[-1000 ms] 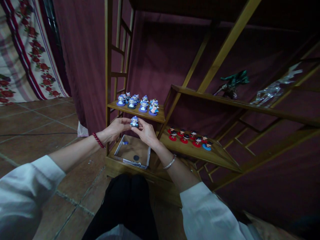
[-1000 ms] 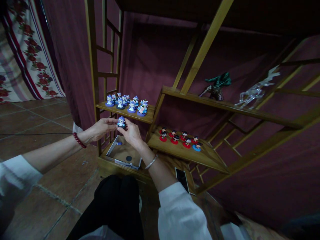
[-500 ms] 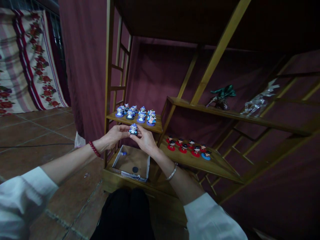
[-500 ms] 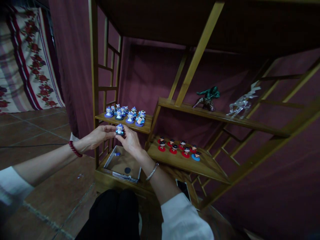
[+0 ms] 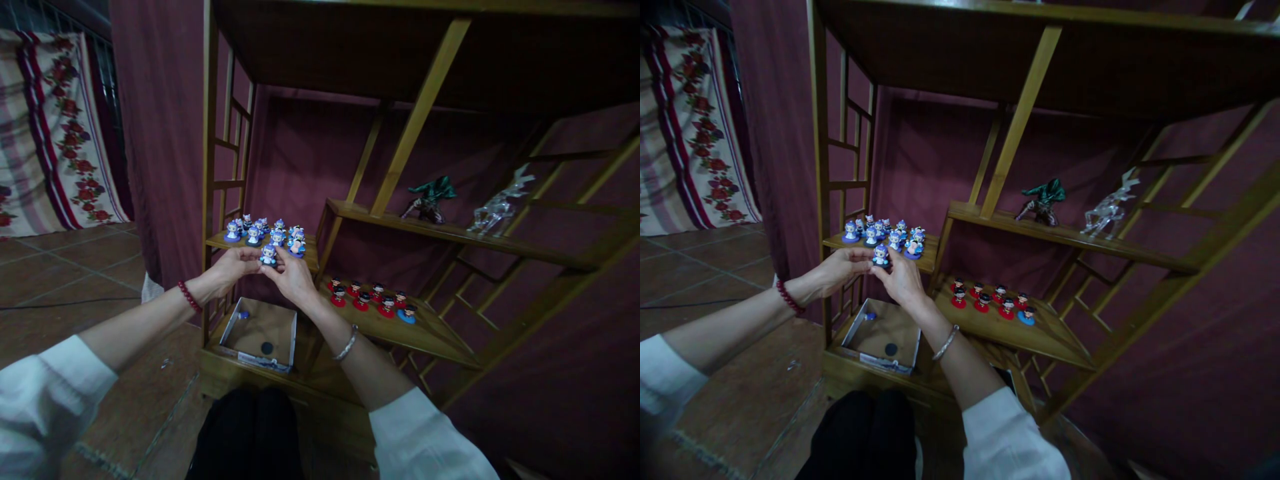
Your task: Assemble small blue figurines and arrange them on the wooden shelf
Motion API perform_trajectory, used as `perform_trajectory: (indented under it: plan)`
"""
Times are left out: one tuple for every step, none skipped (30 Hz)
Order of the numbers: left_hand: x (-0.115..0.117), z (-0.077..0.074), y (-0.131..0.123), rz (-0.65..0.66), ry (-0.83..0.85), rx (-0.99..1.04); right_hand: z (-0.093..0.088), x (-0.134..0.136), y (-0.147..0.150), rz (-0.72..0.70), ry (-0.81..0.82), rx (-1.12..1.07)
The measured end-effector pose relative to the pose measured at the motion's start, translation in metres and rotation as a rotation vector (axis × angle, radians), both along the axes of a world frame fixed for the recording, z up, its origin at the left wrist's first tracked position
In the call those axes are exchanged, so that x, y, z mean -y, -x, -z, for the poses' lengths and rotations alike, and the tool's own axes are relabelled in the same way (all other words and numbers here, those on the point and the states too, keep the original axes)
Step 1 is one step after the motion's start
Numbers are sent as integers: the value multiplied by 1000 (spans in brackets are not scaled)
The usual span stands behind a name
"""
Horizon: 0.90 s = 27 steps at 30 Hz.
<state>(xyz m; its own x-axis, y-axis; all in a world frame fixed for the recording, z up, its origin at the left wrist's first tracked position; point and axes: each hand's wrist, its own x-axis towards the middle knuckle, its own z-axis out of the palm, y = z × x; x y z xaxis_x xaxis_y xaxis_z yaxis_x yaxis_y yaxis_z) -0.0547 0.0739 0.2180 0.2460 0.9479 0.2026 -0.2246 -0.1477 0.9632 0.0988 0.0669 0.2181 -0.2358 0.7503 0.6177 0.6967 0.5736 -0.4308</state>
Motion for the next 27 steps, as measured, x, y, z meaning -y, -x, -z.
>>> perform_trajectory:
  plan:
    - [-1, 0, -1, -2, -5, 10, -1, 0, -1, 6, 2, 5]
    - [-2, 0, -3, -3, -9, 21, -2, -1, -1, 12, 6, 10]
    - [-3, 0, -4, -3, -13, 30, -4, -1, -2, 19, 14, 14]
    - [-4, 0, -5, -4, -16, 36, -5, -2, -3, 26, 21, 17]
    - [-4, -1, -6, -7, -20, 38, -6, -2, -3, 36, 28, 18]
    - [-5, -1, -7, -15, -25, 36, -6, -2, -3, 46, 35, 18]
    - [-5, -2, -8, -27, -30, 31, -7, -2, -3, 55, 39, 19]
    - [-5, -2, -8, -41, -35, 25, -8, -2, -3, 64, 43, 21]
    - [-6, -2, -9, -54, -40, 19, -9, -2, -3, 72, 45, 24]
    - [-6, -3, -8, -62, -44, 13, -10, -2, -3, 80, 48, 30]
    - [-6, -3, -8, -64, -48, 8, -10, -2, -2, 85, 50, 37]
    - [-7, -4, -8, -64, -50, 3, -11, -2, -1, 88, 52, 44]
    - [-7, -4, -7, -63, -51, -1, -12, -2, -1, 91, 53, 51]
    - [-7, -5, -6, -67, -51, -3, -13, -2, 0, 93, 53, 57]
    - [-7, -6, -6, -75, -49, -3, -14, -2, 1, 97, 51, 62]
    - [-7, -7, -5, -87, -48, -4, -15, -3, 3, 101, 48, 67]
    - [-7, -8, -4, -98, -48, -4, -16, -4, 4, 106, 46, 72]
    - [-7, -9, -3, -107, -48, -6, -16, -5, 5, 109, 42, 77]
    - [-7, -10, -2, -117, -48, -7, -16, -6, 7, 110, 36, 82]
    - [-7, -11, -1, -125, -47, -8, -16, -7, 9, 112, 28, 87]
    - [-8, -12, 0, -131, -44, -7, -16, -9, 11, 114, 20, 92]
    - [-8, -12, 2, -137, -40, -4, -15, -10, 12, 118, 12, 97]
    - [-8, -12, 3, -142, -35, 0, -15, -11, 14, 124, 6, 103]
    - [-8, -13, 5, -144, -32, 1, -14, -11, 16, 130, 1, 109]
    - [-8, -13, 6, -144, -30, 1, -14, -12, 18, 136, -1, 115]
    - [-8, -13, 8, -144, -29, 1, -14, -12, 19, 140, 0, 121]
    - [-8, -13, 9, -145, -28, 1, -14, -12, 21, 146, 0, 126]
